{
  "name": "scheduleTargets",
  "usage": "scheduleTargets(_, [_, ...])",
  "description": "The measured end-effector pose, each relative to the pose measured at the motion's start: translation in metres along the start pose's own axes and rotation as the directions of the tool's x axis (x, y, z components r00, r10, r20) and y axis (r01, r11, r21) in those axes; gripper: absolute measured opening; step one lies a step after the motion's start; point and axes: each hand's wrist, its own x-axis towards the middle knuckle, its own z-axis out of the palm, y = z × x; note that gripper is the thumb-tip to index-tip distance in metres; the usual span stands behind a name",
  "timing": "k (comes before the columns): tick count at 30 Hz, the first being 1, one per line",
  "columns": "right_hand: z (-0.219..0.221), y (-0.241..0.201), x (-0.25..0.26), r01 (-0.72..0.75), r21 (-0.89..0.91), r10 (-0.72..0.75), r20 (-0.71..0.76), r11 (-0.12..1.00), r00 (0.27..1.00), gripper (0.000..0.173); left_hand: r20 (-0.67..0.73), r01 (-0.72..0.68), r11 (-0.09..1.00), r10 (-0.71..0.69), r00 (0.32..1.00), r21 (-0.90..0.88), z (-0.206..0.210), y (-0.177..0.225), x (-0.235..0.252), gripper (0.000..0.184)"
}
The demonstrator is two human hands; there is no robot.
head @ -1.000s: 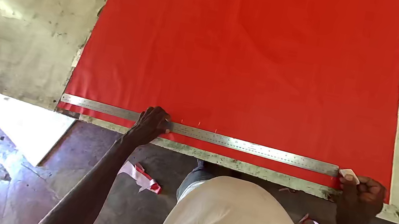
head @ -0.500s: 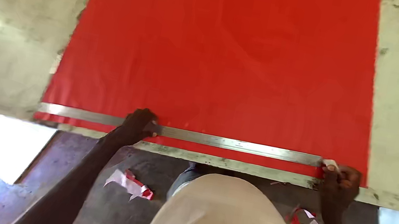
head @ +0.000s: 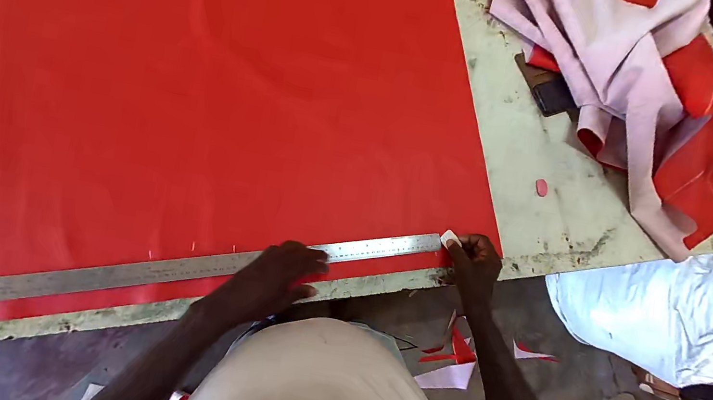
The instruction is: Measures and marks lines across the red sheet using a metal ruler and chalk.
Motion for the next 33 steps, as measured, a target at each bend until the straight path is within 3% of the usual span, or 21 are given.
scheduleTargets(3, [0.001, -0.003, 0.003, 0.055, -0.095, -0.054, 0.012, 0.994, 0.998, 0.019, 0.097, -0.013, 0.999, 0.011, 0.995, 0.029, 0.007, 0.016, 0.032, 0.038])
scheduleTargets(8, [0.006, -0.007, 0.007, 0.207, -0.266, -0.201, 0.049, 0.942, 0.978, 0.017, 0.142, 0.057, 0.996, -0.067, 0.988, 0.07, 0.006, 0.029, 0.039, 0.041])
scheduleTargets(10, [-0.004, -0.015, 0.009, 0.22, -0.325, -0.177, 0.157, 0.92, 0.972, 0.014, 0.165, 0.082, 0.992, -0.097, 0.981, 0.1, 0.006, 0.036, 0.039, 0.044])
scheduleTargets(12, [-0.026, -0.03, 0.015, 0.168, -0.377, -0.049, 0.305, 0.911, 0.951, 0.012, 0.202, 0.116, 0.985, -0.141, 0.969, 0.13, 0.005, 0.044, 0.041, 0.048])
scheduleTargets(16, [-0.048, -0.03, 0.002, 0.045, -0.204, 0.011, 0.264, 0.978, 0.964, 0.016, 0.249, 0.178, 0.975, -0.207, 0.946, 0.133, 0.002, 0.055, 0.045, 0.052])
scheduleTargets(20, [-0.025, -0.033, -0.024, -0.096, 0.052, 0.078, 0.28, 0.994, 0.957, 0.034, 0.244, 0.212, 0.969, -0.238, 0.94, 0.129, 0.006, 0.063, 0.042, 0.055])
scheduleTargets(26, [0.014, -0.045, -0.034, -0.05, 0.062, 0.028, 0.316, 0.997, 0.948, 0.024, 0.302, 0.22, 0.965, -0.253, 0.919, 0.141, 0.001, 0.069, 0.042, 0.052])
scheduleTargets(33, [0.04, -0.063, -0.01, 0.073, -0.015, -0.062, 0.367, 0.997, 0.928, 0.019, 0.321, 0.176, 0.965, -0.233, 0.918, 0.196, 0.003, 0.069, 0.041, 0.05])
